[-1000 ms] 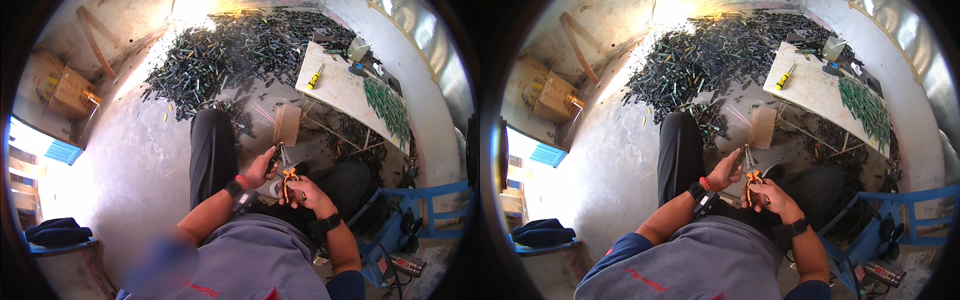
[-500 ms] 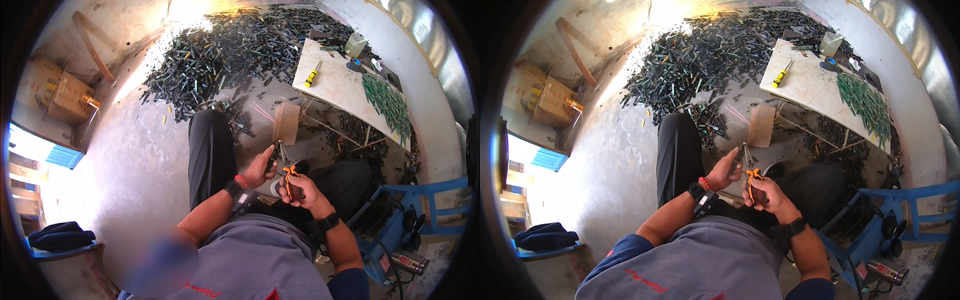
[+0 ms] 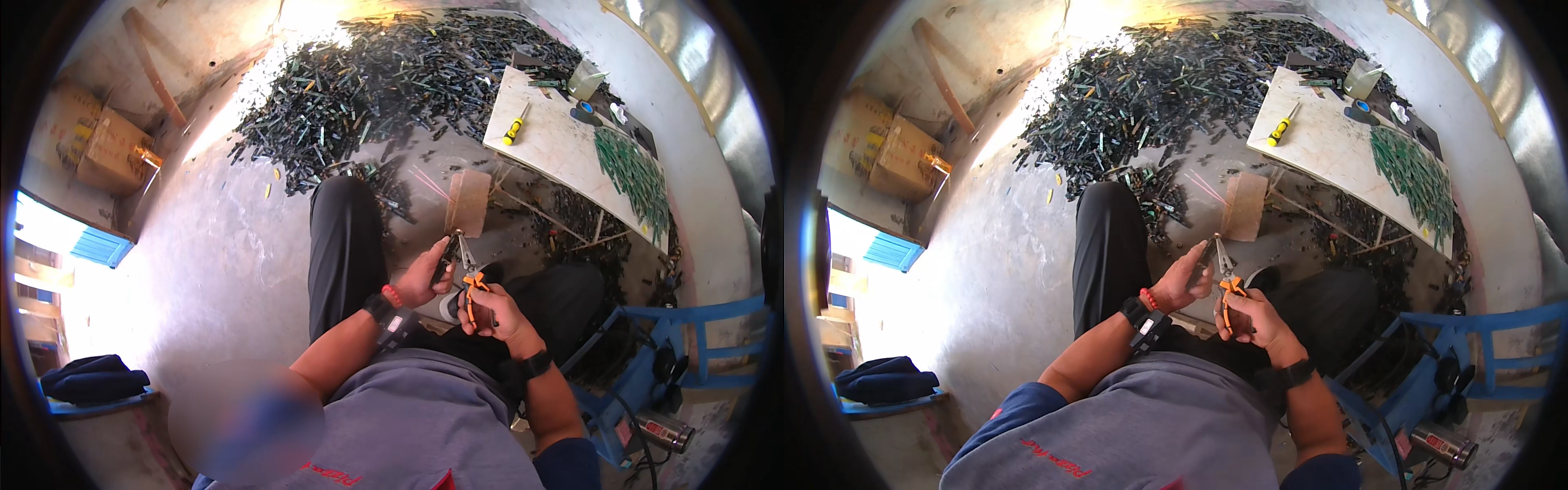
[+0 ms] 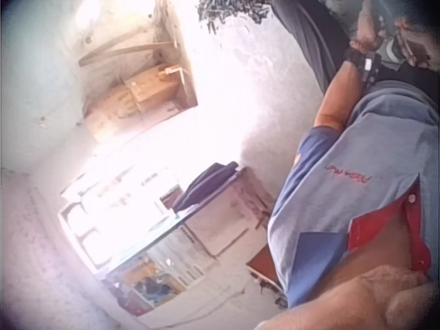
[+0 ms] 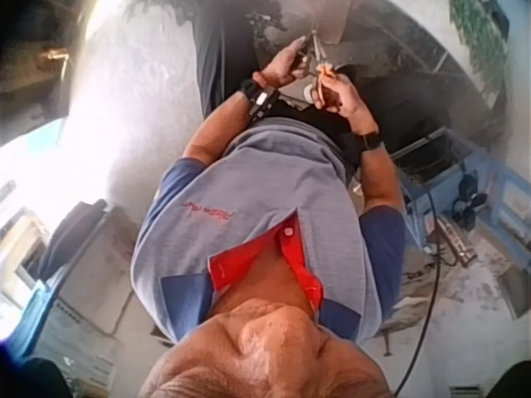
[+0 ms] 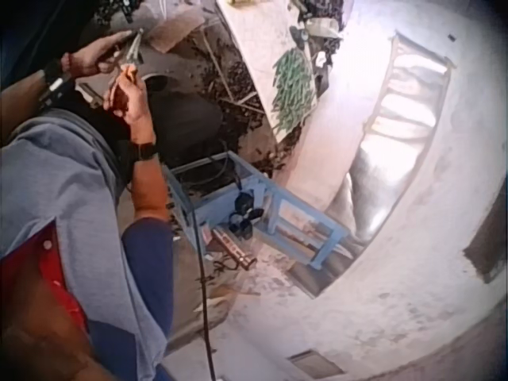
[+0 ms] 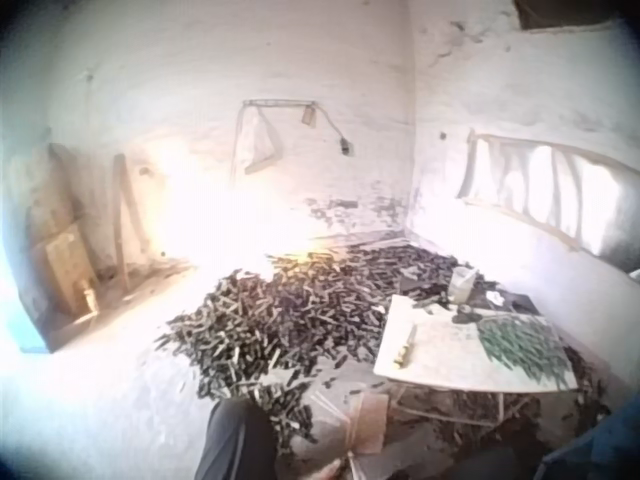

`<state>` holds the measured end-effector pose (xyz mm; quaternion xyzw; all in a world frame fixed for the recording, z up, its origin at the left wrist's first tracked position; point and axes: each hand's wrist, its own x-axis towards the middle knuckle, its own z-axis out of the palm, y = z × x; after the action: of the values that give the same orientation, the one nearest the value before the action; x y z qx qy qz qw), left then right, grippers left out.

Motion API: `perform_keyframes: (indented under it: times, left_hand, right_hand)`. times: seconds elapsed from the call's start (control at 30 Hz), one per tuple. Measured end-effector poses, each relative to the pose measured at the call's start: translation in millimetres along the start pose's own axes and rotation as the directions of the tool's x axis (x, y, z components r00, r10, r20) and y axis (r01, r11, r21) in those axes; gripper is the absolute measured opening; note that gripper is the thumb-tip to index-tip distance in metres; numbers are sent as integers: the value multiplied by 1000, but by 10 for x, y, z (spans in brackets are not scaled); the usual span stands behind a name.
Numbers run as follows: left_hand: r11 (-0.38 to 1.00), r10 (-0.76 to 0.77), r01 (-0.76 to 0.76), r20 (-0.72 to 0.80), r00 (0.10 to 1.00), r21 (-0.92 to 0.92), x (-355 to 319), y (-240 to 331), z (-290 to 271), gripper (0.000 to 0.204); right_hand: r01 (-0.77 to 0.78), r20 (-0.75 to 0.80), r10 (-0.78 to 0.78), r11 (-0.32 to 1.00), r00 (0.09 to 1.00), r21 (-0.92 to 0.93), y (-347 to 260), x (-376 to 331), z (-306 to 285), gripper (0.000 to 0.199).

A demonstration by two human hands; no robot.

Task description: The person sits on the floor and uses a screwdriver to pry components off a green circuit board. They then use pliers to pull and strip wires from the board, dropping the removed parts onto a large pile of debris on the floor.

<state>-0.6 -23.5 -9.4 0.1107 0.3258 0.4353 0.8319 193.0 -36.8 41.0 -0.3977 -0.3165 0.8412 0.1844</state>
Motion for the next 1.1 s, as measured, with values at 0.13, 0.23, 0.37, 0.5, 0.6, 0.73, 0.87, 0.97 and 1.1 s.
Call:
perform_keyframes:
  times: [0.13, 0.23, 0.37, 0.5, 0.6, 0.73, 0.87, 0.97, 1.1]
  left_hand:
    - [954, 103, -74, -86, 991, 291, -51, 5, 81, 43]
    - [954, 132, -122, -21, 991, 273, 32, -82, -79, 44]
    - [967, 125, -114, -32, 992, 230, 43, -72, -44, 46]
    - [1000, -10, 10, -32, 999, -12, 33, -20, -35, 47]
    - [1000, -8, 9, -83, 997, 10, 30, 1, -16, 49]
    - [989, 70, -65, -33, 997, 132, 34, -30, -65, 50]
    - [966, 121, -111, -31, 992, 232, 26, -30, -30, 49]
    - [960, 143, -121, -70, 987, 253, 35, -38, -10, 49]
    - [974, 116, -106, -42, 992, 199, 73, -70, -104, 35]
  right_hand:
    - [76, -202, -449, 527, 870, -847, 218, 181, -39, 31]
    - [120, -151, -524, 447, 838, -886, 382, 290, -201, 28]
    - [93, 55, -95, 995, 994, 47, 110, 51, -65, 26]
    - [125, 48, -143, 955, 989, 268, 86, 102, -178, 29]
    - [102, 120, -136, 963, 983, 251, 22, 23, -83, 32]
    - [-41, 266, -37, 958, 963, 284, 83, 35, -118, 34]
    - [-89, 317, -8, 953, 948, 291, 120, 65, -152, 35]
    - [-111, 342, 3, 948, 940, 298, 143, 92, -136, 35]
    - [-106, 350, -2, 951, 937, 290, 140, 114, -91, 36]
